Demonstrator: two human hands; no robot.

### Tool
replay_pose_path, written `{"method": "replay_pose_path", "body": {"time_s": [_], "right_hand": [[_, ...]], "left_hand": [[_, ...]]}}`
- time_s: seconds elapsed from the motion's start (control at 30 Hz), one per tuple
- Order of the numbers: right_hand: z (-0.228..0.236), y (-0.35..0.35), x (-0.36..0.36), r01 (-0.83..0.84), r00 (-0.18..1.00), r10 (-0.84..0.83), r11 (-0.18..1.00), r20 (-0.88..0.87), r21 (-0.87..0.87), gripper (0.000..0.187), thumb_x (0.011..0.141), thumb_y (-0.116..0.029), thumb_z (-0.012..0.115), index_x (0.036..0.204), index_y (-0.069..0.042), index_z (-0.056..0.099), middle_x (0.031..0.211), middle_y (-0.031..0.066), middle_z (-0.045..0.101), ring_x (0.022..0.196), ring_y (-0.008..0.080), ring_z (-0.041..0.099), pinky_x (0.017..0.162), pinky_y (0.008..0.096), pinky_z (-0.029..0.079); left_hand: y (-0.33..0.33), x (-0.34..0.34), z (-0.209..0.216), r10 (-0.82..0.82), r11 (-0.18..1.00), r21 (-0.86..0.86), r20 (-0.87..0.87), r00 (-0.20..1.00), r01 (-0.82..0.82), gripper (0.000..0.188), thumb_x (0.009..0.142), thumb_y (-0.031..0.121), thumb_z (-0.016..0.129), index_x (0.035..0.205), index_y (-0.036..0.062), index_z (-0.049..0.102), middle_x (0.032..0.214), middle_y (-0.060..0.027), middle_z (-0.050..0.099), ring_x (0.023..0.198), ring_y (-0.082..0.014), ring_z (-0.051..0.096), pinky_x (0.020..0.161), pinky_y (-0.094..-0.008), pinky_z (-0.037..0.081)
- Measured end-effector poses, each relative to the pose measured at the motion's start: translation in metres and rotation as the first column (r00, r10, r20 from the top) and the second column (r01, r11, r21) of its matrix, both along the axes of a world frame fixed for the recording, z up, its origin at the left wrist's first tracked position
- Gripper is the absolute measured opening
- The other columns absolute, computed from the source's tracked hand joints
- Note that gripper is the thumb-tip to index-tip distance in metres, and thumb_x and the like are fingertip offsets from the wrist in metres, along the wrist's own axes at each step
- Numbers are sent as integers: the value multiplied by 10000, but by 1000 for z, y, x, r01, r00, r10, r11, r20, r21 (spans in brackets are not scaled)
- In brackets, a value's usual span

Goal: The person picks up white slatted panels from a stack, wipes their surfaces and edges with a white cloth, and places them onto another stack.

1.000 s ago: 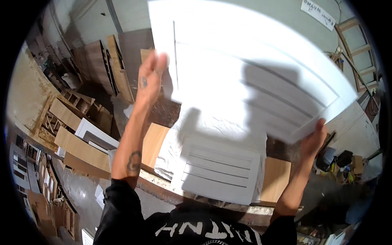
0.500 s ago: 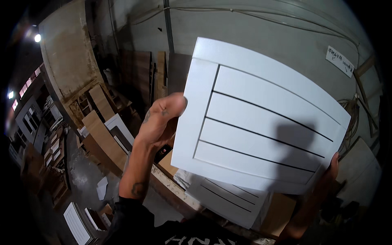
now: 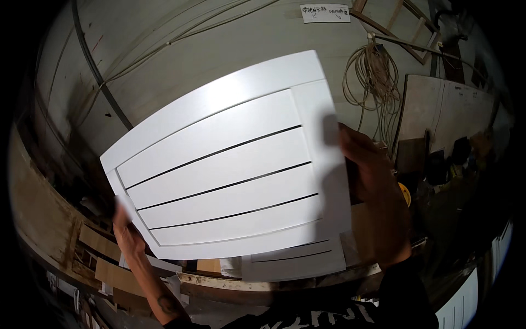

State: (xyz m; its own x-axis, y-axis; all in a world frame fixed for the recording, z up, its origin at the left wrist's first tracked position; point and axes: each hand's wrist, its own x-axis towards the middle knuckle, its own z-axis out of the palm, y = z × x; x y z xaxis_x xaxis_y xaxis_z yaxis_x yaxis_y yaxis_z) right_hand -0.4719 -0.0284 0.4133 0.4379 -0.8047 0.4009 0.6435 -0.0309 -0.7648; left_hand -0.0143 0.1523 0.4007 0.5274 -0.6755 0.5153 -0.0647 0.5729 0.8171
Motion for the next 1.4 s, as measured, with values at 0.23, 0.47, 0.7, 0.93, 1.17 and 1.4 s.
{"method": "replay_pose_path", "body": {"time_s": [0.23, 0.47, 0.7, 0.93, 1.17, 1.4], "right_hand": [[27, -12, 33, -5, 993, -7, 995, -118, -103, 243, 943, -294, 548, 898, -55, 539, 760, -38, 464, 710, 61, 437, 653, 217, 391], [33, -24, 92, -48, 953, -59, 940, -296, -339, 242, 1004, -130, 343, 962, 25, 523, 662, 30, 375, 637, 108, 364, 593, 285, 358], [-54, -121, 27, 271, 697, -717, 302, -30, -914, 419, 982, -275, 454, 1170, 88, 547, 1143, 166, 593, 1065, 220, 572, 927, 294, 439], [-67, -116, 18, 184, 899, -282, 937, -336, -296, 538, 992, -368, 414, 1252, 101, 461, 1192, 169, 551, 1052, 207, 541, 916, 314, 408], [-99, -89, 21, 566, 736, -657, 729, -163, -385, 626, 979, -454, 372, 1374, 30, 341, 1291, 170, 497, 1157, 236, 502, 986, 355, 398], [-89, -56, 30, -12, 995, 39, 962, -92, 274, 730, 942, -538, 370, 1398, 28, 306, 1344, 184, 453, 1181, 255, 501, 972, 377, 443]], "left_hand": [[21, 25, 11, 200, 979, 48, -89, 976, -196, 401, 946, 262, 514, 1200, -48, 538, 1139, -100, 603, 1001, -191, 591, 849, -321, 476], [78, 51, 29, 318, 936, 181, -70, 945, -302, 393, 947, 268, 488, 1209, -22, 526, 1121, -91, 605, 1005, -168, 580, 878, -319, 464], [66, -41, 62, 195, 970, 143, 35, 980, -198, 265, 930, 228, 547, 1060, 7, 612, 963, -48, 640, 878, -125, 595, 780, -267, 485], [74, -60, 60, 121, 964, 188, 330, 936, -191, 310, 914, 336, 585, 969, 48, 688, 690, -9, 614, 519, -77, 499, 488, -248, 431], [37, -80, -15, 62, 987, -150, -8, 998, -62, 762, 933, 642, 168, 1341, 75, 474, 1551, -75, 115, 1354, -264, 299, 1086, -416, 306], [32, -92, -33, -127, 941, -335, -193, 973, 56, 659, 962, 476, 321, 1486, 113, 154, 1539, -114, 146, 1431, -235, 96, 1164, -377, 130]]}}
